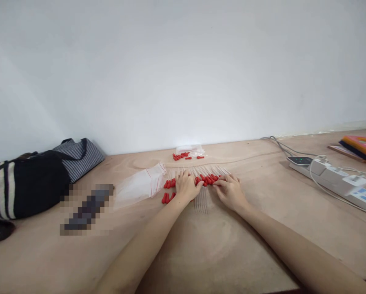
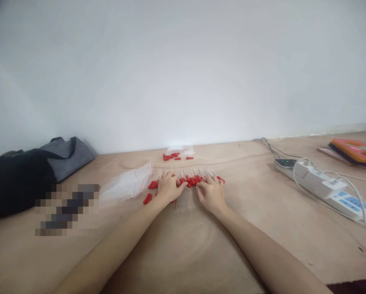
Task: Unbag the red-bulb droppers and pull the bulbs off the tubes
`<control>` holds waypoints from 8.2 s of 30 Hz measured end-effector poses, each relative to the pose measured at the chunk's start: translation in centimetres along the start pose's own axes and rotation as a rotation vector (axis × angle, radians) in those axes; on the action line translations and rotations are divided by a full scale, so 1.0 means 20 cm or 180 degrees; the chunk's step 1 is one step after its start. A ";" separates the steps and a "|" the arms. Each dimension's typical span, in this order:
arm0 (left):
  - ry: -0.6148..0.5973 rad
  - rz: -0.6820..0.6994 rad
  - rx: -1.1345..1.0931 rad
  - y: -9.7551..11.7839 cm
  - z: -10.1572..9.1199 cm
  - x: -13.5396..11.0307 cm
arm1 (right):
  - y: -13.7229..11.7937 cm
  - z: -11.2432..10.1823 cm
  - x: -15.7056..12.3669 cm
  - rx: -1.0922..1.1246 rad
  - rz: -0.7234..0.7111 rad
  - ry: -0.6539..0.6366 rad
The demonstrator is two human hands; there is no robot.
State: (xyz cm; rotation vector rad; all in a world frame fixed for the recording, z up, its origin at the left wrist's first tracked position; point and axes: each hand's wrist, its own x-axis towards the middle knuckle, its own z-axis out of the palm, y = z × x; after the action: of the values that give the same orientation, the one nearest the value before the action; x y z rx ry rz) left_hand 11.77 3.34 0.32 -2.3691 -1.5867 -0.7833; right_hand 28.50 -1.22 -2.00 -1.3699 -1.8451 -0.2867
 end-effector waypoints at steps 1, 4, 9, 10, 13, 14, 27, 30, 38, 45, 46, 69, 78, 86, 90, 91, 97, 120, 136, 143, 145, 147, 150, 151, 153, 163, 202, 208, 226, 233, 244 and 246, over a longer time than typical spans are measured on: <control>-0.0010 -0.0034 -0.0062 0.00 0.01 0.00 | 0.00 0.00 0.00 -0.0018 -0.0009 0.0009; 0.0011 -0.0186 -0.0202 0.01 0.01 0.00 | 0.00 0.00 0.00 0.0040 0.0019 0.0037; 0.0382 -0.0167 -0.0420 -0.06 -0.09 -0.07 | -0.02 0.00 0.00 0.0228 -0.0001 0.0166; 0.0474 -0.0027 -0.0462 -0.09 -0.12 -0.10 | -0.03 -0.01 0.00 0.0199 -0.0049 0.0219; 0.0634 0.0608 -0.0549 -0.17 -0.21 -0.22 | -0.09 -0.02 -0.01 -0.0021 -0.0435 0.0313; 0.0656 0.0799 -0.0520 -0.19 -0.24 -0.26 | -0.11 -0.02 -0.01 -0.0096 -0.0652 0.0291; 0.0677 0.1599 -0.0389 -0.19 -0.21 -0.34 | -0.16 0.03 -0.08 -0.0307 -0.1562 0.0071; 0.0730 0.1719 -0.0442 -0.18 -0.18 -0.33 | -0.17 0.04 -0.08 -0.0328 -0.1705 0.0159; 0.0734 0.1949 -0.0154 -0.14 -0.19 -0.34 | -0.20 0.02 -0.08 -0.0315 -0.1849 0.0365; 0.0938 0.1608 -0.0123 -0.28 -0.24 -0.36 | -0.06 -0.05 -0.10 -0.0264 -0.1435 0.0295; 0.0993 0.1486 -0.0104 -0.31 -0.25 -0.37 | -0.03 -0.06 -0.10 -0.0279 -0.1261 0.0283; -0.0508 -0.1335 -0.1300 -0.47 -0.29 -0.35 | -0.13 0.11 -0.08 0.0410 0.0462 -0.1074; 0.0240 0.0907 -0.0749 -0.34 -0.28 -0.41 | -0.15 0.12 -0.05 0.0437 0.0430 -0.0944; -0.0514 0.2170 -0.1045 -0.03 -0.21 -0.35 | -0.02 0.04 0.02 0.0686 0.0459 -0.0437; -0.0908 0.2409 -0.0929 0.02 -0.15 -0.26 | 0.06 0.02 0.09 0.0278 0.0184 -0.0555; -0.0990 0.2448 -0.0941 0.02 -0.14 -0.25 | 0.07 0.02 0.11 0.0153 0.0092 -0.0635; -0.1197 0.2186 -0.0979 0.02 -0.07 -0.21 | 0.07 0.04 0.14 -0.0245 -0.0356 -0.0868; -0.0609 -0.0556 -0.3393 0.04 -0.10 -0.25 | -0.21 0.00 -0.06 0.0274 -0.1163 0.0379; 0.0280 0.1547 -0.0629 -0.15 -0.20 -0.41 | -0.23 -0.02 -0.10 0.0057 -0.1785 0.0223; 0.0423 0.1785 -0.0217 -0.16 -0.19 -0.40 | -0.22 -0.02 -0.12 -0.0183 -0.1847 0.0225; 0.0462 0.1789 -0.0181 -0.16 -0.19 -0.40 | -0.21 -0.03 -0.12 -0.0185 -0.1852 0.0236; 0.0484 0.1778 -0.0187 -0.15 -0.19 -0.40 | -0.21 -0.02 -0.12 -0.0180 -0.1859 0.0269; 0.0527 0.1756 -0.0210 -0.14 -0.19 -0.41 | -0.22 -0.01 -0.12 -0.0132 -0.1909 0.0400; 0.0539 0.1746 -0.0230 -0.13 -0.19 -0.41 | -0.22 -0.01 -0.12 -0.0113 -0.1929 0.0444; 0.0553 0.1708 -0.0290 -0.14 -0.20 -0.42 | -0.21 -0.02 -0.12 -0.0076 -0.1950 0.0485; 0.0437 0.0022 -0.0675 -0.42 -0.32 -0.38 | -0.01 -0.09 -0.13 -0.0075 -0.0552 -0.0042; 0.0357 0.1056 -0.0692 -0.26 -0.24 -0.40 | 0.04 0.02 0.08 -0.0800 -0.0487 -0.0440; -0.0075 0.0233 -0.1897 -0.15 -0.19 -0.33 | -0.08 -0.02 0.03 -0.0298 -0.0467 0.0290; 0.0361 0.1244 -0.0613 -0.18 -0.20 -0.34 | -0.18 -0.01 -0.07 -0.0219 -0.1605 0.0063; 0.0505 0.1621 -0.0428 -0.16 -0.17 -0.36 | -0.21 0.02 -0.10 -0.0269 -0.1730 0.0115; 0.0456 0.1657 -0.0133 -0.13 -0.20 -0.38 | -0.21 0.00 -0.12 -0.0142 -0.1594 -0.0004; 0.0451 0.1697 -0.0097 -0.14 -0.21 -0.38 | -0.20 -0.01 -0.13 -0.0139 -0.1631 -0.0017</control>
State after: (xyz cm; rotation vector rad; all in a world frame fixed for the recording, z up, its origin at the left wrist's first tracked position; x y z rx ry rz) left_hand 5.69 -3.47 -0.56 -2.5134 -0.8284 -0.8274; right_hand 25.28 -4.68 -2.63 -0.9034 -2.1848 -0.5857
